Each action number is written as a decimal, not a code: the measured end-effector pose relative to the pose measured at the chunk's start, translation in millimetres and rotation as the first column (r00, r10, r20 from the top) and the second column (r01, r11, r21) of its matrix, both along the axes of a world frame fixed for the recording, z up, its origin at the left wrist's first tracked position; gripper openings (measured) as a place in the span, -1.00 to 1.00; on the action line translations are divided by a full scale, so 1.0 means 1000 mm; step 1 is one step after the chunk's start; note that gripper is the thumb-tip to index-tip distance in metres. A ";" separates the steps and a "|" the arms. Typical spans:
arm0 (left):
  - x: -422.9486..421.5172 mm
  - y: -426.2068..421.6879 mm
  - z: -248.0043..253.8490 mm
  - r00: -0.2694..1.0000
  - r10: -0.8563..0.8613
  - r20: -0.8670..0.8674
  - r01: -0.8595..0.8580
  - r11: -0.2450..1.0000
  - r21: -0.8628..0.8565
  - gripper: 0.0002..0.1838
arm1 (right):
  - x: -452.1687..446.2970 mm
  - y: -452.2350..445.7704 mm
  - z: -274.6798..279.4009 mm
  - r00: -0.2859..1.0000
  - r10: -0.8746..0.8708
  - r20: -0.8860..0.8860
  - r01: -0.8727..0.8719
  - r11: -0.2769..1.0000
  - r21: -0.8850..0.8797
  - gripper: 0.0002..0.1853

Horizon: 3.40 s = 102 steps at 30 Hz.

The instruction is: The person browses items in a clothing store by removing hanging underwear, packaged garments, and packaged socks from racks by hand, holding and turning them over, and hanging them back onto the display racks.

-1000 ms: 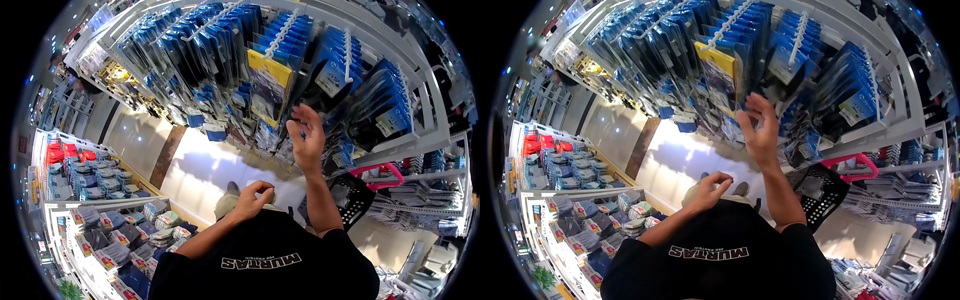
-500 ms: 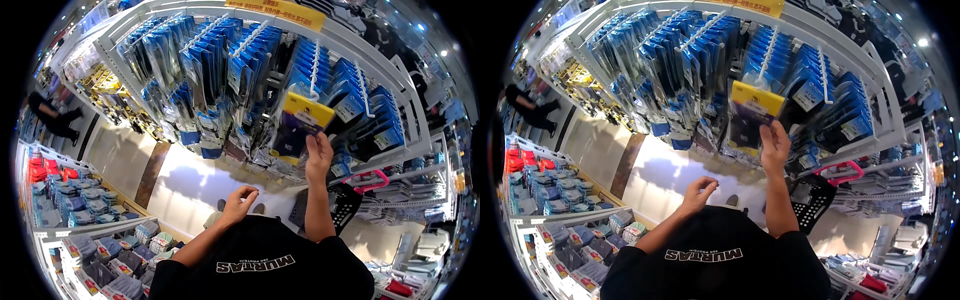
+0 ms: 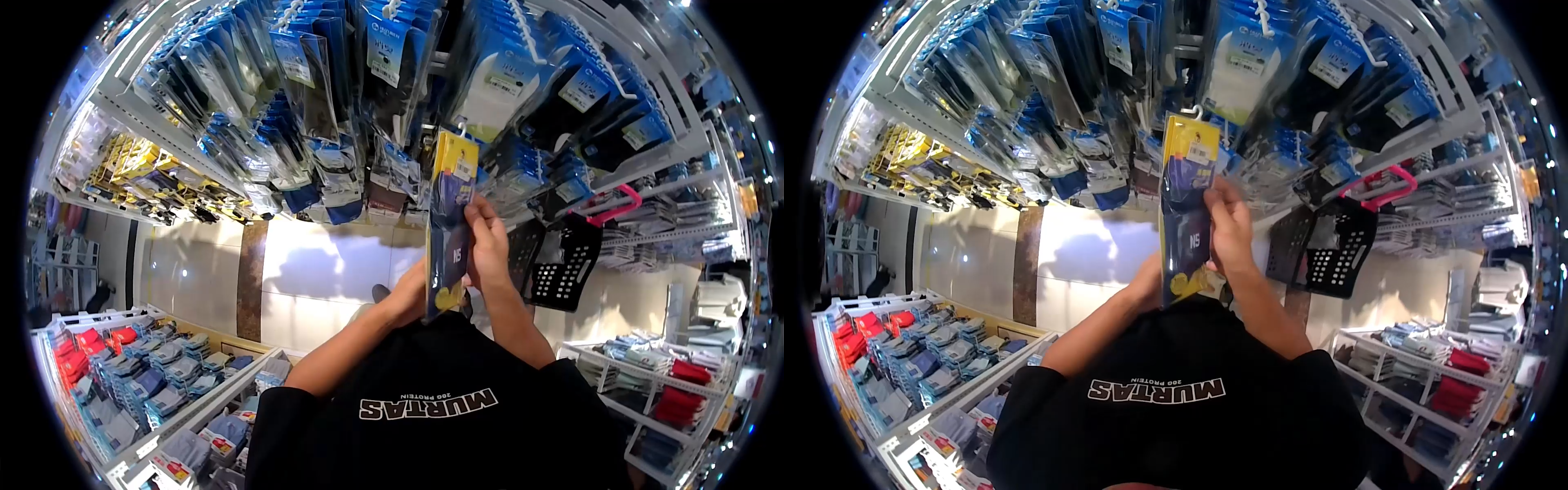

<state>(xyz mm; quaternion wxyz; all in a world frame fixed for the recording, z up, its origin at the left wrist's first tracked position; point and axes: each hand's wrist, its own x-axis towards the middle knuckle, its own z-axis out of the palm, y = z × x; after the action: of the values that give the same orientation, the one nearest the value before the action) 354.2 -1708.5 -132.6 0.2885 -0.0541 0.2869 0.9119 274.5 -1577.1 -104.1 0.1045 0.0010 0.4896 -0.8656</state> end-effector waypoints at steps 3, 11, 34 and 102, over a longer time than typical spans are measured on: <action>0.013 -0.001 0.002 0.999 0.012 -0.047 -0.014 0.998 -0.058 -0.40 | 0.018 -0.010 -0.010 0.993 0.012 -0.122 0.023 0.958 0.286 -0.66; 0.014 -0.030 -0.002 0.974 0.087 -0.208 -0.161 0.914 -0.372 -0.61 | 0.018 -0.003 -0.042 0.922 0.342 0.181 -0.349 0.937 0.006 -0.68; 0.001 -0.050 -0.013 0.939 0.200 -0.281 -0.304 0.865 -0.399 -0.70 | -0.003 -0.022 -0.014 0.990 0.041 -0.137 -0.016 0.983 0.181 -0.77; 0.015 -0.047 -0.050 0.981 0.157 -0.114 -0.182 0.950 -0.254 -0.69 | -0.009 0.012 -0.057 0.990 0.056 0.127 -0.054 0.998 -0.022 -0.80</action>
<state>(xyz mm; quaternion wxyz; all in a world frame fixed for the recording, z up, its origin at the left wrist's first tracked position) 369.5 -1755.4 -182.2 0.1859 -0.0742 0.4125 0.8887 265.7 -1565.5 -160.8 0.1596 0.0420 0.4739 -0.8650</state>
